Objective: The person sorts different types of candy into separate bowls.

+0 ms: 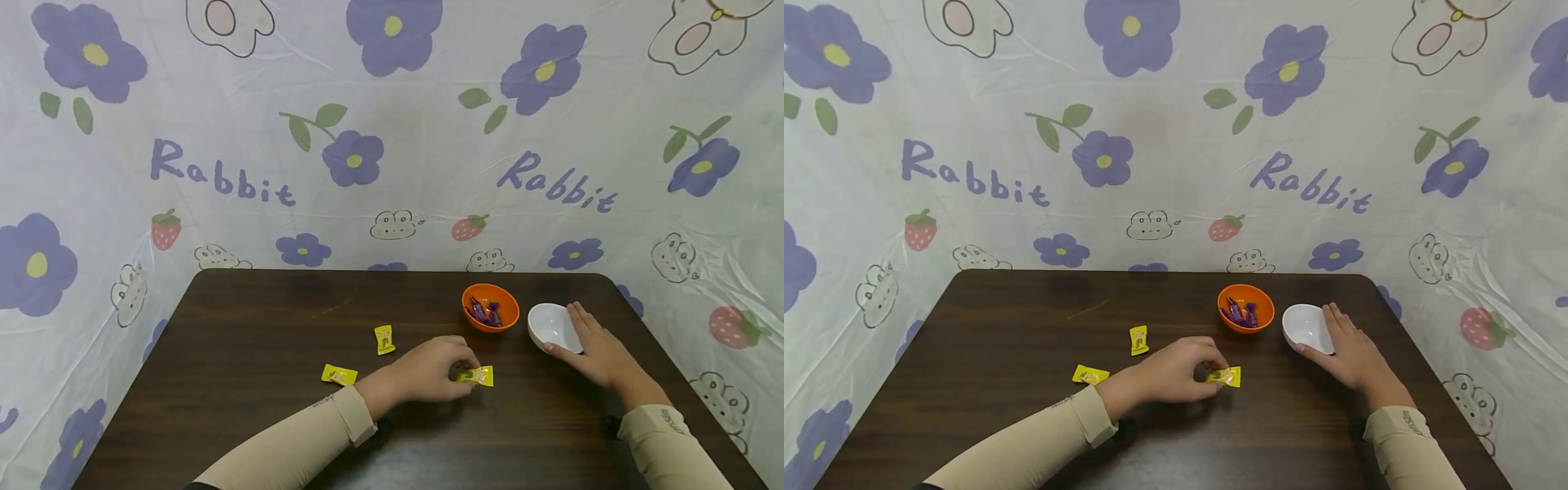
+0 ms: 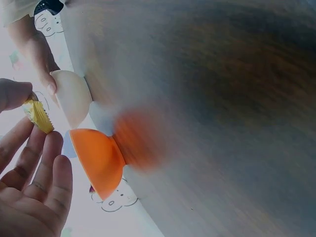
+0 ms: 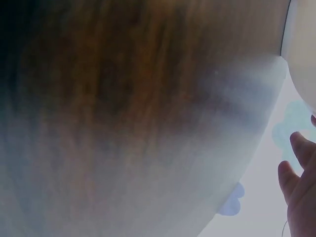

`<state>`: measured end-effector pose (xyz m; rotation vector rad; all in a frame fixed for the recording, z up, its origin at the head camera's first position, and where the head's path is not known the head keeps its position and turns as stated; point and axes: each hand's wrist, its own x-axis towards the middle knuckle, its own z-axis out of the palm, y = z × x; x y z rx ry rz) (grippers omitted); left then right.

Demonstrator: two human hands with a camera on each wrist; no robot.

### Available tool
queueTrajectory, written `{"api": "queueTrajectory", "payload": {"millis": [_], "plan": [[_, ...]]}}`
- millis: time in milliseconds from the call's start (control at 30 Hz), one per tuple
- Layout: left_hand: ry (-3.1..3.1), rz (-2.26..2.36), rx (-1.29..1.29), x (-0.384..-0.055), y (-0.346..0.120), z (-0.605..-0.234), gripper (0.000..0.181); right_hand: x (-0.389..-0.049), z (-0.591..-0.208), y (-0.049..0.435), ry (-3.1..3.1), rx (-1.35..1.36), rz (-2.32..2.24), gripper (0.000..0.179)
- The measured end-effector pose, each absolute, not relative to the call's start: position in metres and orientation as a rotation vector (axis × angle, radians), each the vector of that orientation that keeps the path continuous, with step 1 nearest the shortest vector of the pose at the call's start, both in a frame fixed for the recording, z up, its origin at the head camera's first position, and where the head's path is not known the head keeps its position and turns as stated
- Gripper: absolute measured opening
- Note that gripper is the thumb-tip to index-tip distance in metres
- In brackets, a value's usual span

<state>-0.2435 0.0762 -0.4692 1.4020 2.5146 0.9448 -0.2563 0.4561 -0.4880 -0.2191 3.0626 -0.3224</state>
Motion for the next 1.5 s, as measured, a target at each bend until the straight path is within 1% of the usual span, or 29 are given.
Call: {"api": "queueTrajectory", "payload": {"millis": [400,633,833,1267,1500], "plan": [[2.509,0.943,1.436,-0.250,0.092,-0.468,0.023,-0.258,-0.491,0.456,3.055,-0.154,-0.305,0.112],[2.527,0.862,1.497,-0.258,0.106,-0.462,0.024,-0.259,-0.493,0.457,3.071,-0.149,-0.271,0.111],[2.528,0.900,1.527,-0.266,0.118,-0.459,0.024,-0.257,-0.491,0.455,3.073,-0.144,-0.275,0.111],[2.465,1.139,1.396,-0.280,0.146,-0.457,0.025,-0.255,-0.488,0.456,3.087,-0.146,-0.267,0.110],[2.505,1.107,1.363,-0.290,0.159,-0.454,0.023,-0.253,-0.488,0.455,3.085,-0.165,-0.286,0.109]]}}
